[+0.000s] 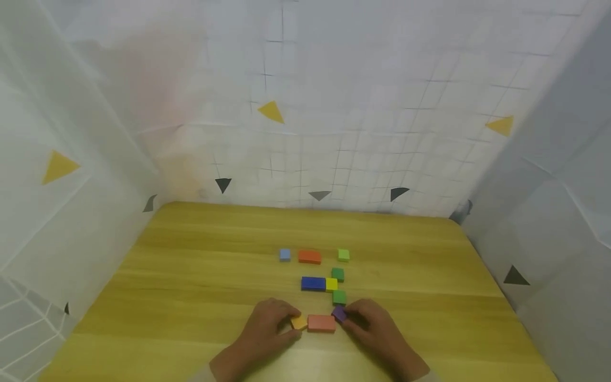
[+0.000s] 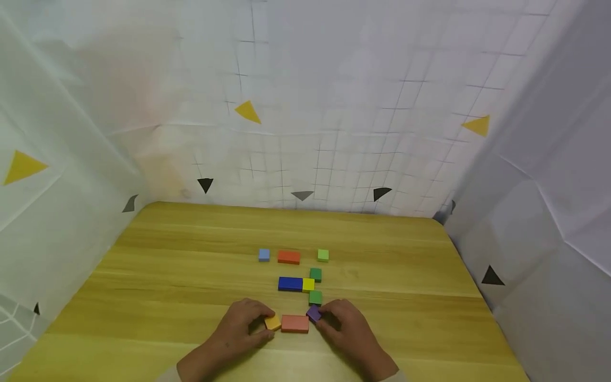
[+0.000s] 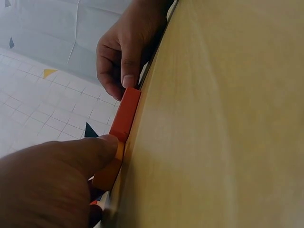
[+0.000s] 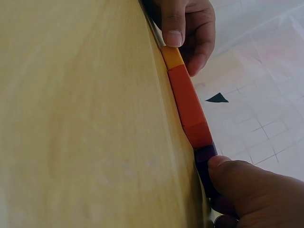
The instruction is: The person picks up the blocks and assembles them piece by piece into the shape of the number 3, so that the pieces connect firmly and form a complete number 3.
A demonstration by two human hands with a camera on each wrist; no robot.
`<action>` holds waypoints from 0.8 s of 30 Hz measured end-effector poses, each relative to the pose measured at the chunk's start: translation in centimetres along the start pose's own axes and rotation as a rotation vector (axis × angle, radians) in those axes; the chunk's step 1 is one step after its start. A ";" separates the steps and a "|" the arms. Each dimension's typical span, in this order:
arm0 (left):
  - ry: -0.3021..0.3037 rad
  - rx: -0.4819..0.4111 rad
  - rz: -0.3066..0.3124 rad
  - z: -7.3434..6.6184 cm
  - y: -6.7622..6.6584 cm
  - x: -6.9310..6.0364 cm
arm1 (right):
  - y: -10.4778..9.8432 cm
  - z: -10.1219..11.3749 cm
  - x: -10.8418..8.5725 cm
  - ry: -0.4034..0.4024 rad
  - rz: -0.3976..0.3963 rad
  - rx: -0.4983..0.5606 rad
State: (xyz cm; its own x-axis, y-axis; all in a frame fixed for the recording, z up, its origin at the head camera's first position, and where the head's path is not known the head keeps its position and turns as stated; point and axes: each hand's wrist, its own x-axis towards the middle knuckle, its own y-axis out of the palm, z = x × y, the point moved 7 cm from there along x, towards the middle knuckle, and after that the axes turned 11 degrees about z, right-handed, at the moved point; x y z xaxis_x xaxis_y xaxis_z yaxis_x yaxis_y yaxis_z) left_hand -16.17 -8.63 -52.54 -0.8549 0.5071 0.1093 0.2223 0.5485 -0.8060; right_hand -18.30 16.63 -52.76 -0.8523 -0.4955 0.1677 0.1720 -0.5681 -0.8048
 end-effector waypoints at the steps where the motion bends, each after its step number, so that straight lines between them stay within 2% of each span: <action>1: 0.004 0.006 -0.001 0.0 0.1 0.0 | 0.0 0.0 -0.1 0.011 0.004 0.008; 7: -0.010 0.024 0.005 0.1 0.1 0.1 | 0.1 -0.3 -0.1 0.066 0.038 0.037; 10: -0.011 0.020 0.003 0.1 0.1 0.1 | 0.1 -0.3 0.0 0.065 0.047 0.040; 17: -0.003 0.004 0.015 -0.2 0.5 0.6 | -0.4 -0.5 -0.6 0.057 0.027 0.039; 20: -0.013 -0.001 0.028 -0.3 0.5 0.6 | -0.4 -0.5 -1.0 0.067 0.014 0.037; 24: -0.029 -0.013 0.037 -0.4 0.4 0.6 | -0.4 -0.2 -1.2 0.036 -0.014 0.026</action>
State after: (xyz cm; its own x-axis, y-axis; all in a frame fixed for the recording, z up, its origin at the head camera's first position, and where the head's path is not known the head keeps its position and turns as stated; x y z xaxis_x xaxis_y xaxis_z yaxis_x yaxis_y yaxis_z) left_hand -16.37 -7.81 -52.59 -0.8593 0.5076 0.0622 0.2598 0.5381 -0.8019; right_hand -17.49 17.63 -52.74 -0.8717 -0.4640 0.1575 0.1725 -0.5914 -0.7877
